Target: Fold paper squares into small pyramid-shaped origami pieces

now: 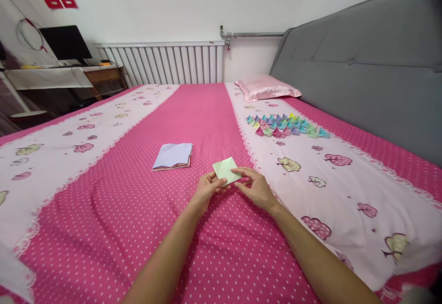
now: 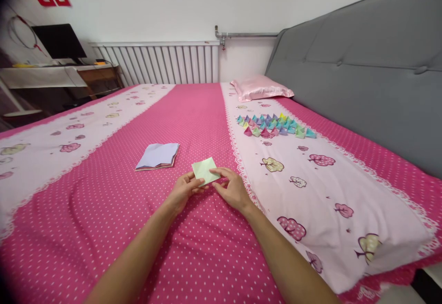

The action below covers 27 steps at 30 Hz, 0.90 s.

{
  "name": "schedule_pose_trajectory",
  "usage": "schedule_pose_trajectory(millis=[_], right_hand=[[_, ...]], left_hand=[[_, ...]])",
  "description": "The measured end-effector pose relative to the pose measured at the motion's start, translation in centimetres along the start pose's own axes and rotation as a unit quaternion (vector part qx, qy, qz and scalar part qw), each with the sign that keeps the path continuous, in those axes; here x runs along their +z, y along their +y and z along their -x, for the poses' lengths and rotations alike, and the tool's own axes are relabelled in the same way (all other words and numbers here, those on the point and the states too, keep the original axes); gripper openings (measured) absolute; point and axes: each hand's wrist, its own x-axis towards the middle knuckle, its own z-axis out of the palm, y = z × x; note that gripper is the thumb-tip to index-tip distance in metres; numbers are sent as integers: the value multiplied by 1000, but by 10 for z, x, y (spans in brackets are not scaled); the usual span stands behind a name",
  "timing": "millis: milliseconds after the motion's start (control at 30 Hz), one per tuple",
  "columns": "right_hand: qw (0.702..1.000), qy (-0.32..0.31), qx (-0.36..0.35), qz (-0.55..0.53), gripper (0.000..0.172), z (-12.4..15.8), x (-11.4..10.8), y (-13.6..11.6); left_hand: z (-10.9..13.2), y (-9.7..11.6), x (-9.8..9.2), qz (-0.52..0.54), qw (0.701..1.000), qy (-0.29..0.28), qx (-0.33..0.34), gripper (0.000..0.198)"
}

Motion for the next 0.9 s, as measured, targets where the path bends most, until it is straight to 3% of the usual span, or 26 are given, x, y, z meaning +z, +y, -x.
schedule_pose_trajectory(millis=[167,433,700,900], right_hand=[[998,-2,46,-34,37,-1,0,6],[983,-29,101,-149,42,0,-1,6],[975,-45,105,-188,36,2,-2,-1],[978,-25,74,-191,34,1,-3,-6]], left_hand=[[2,0,1,-1,1000,-20,7,38],[-3,5,0,105,993,35,-31,38],[-2,5,0,93,995,21,30,44],[1,4,0,33,997,27,71,37]])
